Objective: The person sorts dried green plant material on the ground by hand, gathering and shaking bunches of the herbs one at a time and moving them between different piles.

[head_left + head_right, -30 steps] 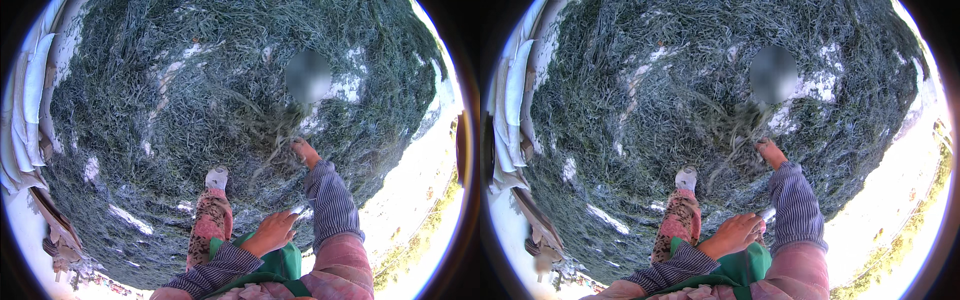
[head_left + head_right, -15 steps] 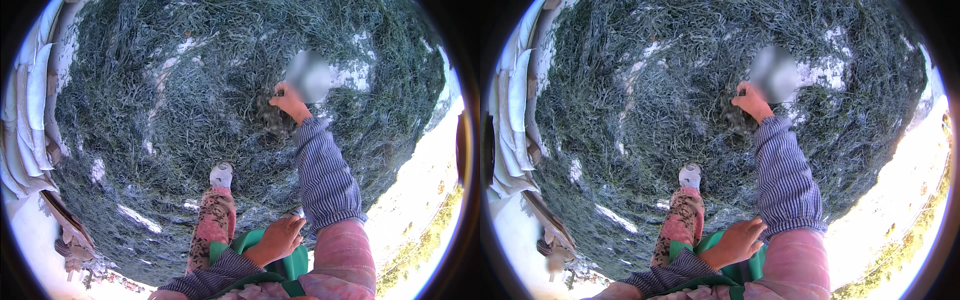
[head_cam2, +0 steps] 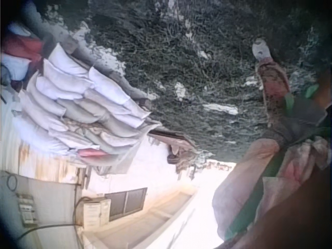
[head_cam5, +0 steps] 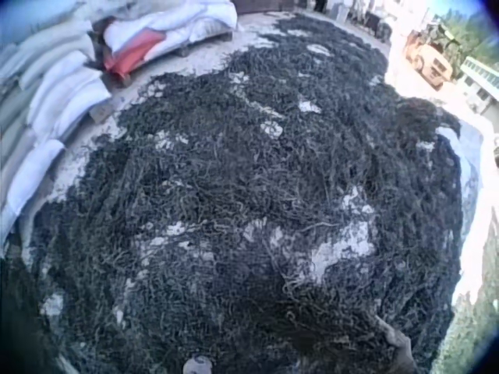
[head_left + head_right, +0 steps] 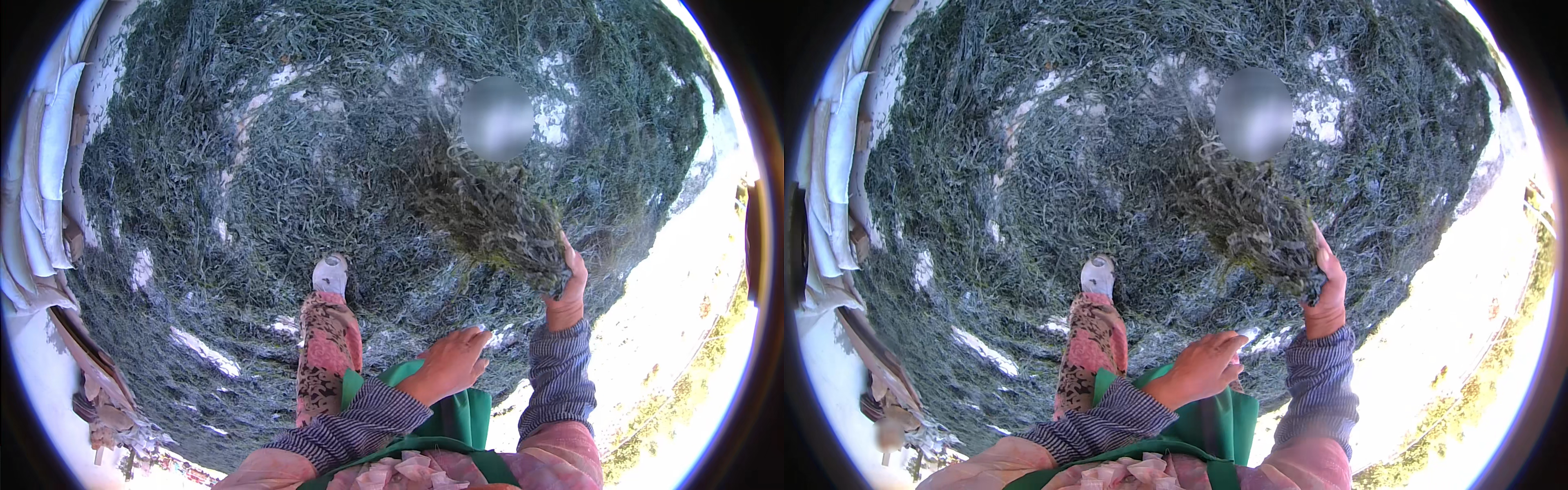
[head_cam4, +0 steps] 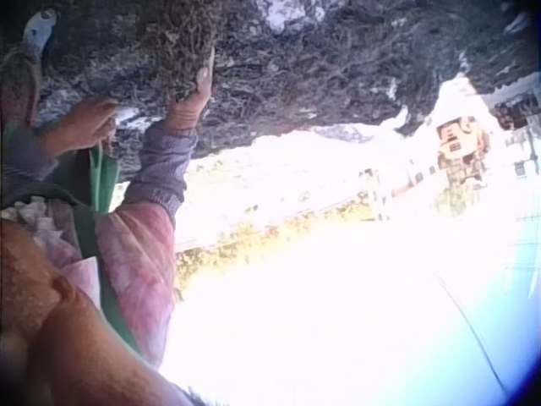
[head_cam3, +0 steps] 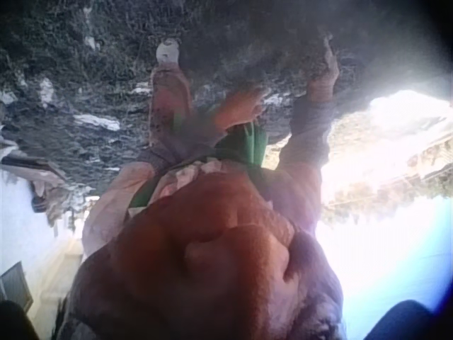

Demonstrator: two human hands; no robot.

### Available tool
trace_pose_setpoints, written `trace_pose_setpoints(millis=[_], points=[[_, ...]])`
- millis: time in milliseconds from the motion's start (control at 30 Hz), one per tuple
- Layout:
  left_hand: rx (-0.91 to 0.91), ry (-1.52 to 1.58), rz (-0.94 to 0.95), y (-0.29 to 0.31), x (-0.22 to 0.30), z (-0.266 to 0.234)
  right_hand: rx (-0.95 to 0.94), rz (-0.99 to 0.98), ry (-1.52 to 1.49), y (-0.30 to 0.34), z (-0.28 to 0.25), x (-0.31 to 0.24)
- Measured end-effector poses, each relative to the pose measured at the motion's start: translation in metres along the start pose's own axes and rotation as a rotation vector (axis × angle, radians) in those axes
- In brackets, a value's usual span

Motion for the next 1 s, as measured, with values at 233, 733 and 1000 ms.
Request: trace_pose_setpoints(millis=[233,733,1000], points=[[-0.064,0.038,-0.022,-0.003,0.013,0.014,0.061,0.384,0.077,0.105,-0.067,0.068],[0.447,1.453,-0.343,0.000,-0.049,0.010,-0.062,1.003,0.062,0.308,-0.102,0.192],[-0.075,0.548,-0.037,0.009,-0.011,0.054,0.196,0.689,-0.129,0.133,-0.104,0.143]])
Point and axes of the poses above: each hand's wrist, its own y-axis away from the middle knuckle, its own z-axis out of the palm, x = y × z, the point moved 8 cm from there along -y, towards the middle knuckle, and after that the axes turned 8 degrees about y, right-handed, at the moved point
